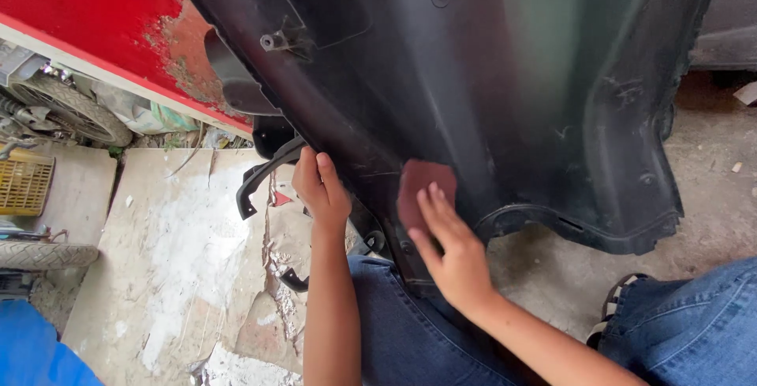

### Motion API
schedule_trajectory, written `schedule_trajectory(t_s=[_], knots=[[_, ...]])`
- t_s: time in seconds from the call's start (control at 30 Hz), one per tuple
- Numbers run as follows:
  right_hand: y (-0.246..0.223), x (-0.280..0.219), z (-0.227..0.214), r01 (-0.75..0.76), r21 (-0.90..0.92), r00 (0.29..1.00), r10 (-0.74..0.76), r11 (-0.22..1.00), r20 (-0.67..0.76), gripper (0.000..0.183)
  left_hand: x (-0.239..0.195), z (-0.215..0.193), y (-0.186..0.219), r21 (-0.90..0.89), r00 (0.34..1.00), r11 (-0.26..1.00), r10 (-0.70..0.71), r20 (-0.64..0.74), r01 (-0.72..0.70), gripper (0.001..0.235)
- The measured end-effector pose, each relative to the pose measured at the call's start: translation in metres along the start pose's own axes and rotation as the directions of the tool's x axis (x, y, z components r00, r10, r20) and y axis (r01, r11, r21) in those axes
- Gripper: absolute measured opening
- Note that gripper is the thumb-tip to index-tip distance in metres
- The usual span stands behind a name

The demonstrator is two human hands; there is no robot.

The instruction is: The person sands a black motorcycle fairing using a sanding block. They hold the fairing with one hand and rub the sanding block across the surface with the other, working on different sections of the part.

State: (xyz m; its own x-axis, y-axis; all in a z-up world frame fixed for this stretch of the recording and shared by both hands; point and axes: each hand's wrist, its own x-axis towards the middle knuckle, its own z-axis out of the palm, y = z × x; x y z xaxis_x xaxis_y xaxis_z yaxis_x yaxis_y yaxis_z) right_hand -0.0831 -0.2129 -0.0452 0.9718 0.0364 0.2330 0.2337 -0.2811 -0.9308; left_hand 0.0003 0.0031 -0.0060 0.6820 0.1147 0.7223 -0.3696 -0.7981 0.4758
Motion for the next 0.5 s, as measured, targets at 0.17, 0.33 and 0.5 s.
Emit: schedule_trajectory(t_s=[0.17,0.33,0.5], knots=[[-0.003,0.014,0.006,0.139,-0.082,0.990,-0.140,0.987,-0.012,0.053,0.002,0.001,-0.003,0.009,1.000,1.000,-0.016,0.004,0.016,0.032],[-0.013,0.031,0.014,0.130,-0.073,0.989,-0.134,0.989,-0.058,0.052,0.000,0.001,-0.005,0.023,1.000,1.000,-0.001,0.003,0.001,0.033],[-0.022,0.065,0.022,0.259,0.038,0.962,-0.254,0.965,-0.099,0.041,0.002,-0.001,0.001,0.022,1.000,1.000,0.013,0.028,-0.014,0.031]])
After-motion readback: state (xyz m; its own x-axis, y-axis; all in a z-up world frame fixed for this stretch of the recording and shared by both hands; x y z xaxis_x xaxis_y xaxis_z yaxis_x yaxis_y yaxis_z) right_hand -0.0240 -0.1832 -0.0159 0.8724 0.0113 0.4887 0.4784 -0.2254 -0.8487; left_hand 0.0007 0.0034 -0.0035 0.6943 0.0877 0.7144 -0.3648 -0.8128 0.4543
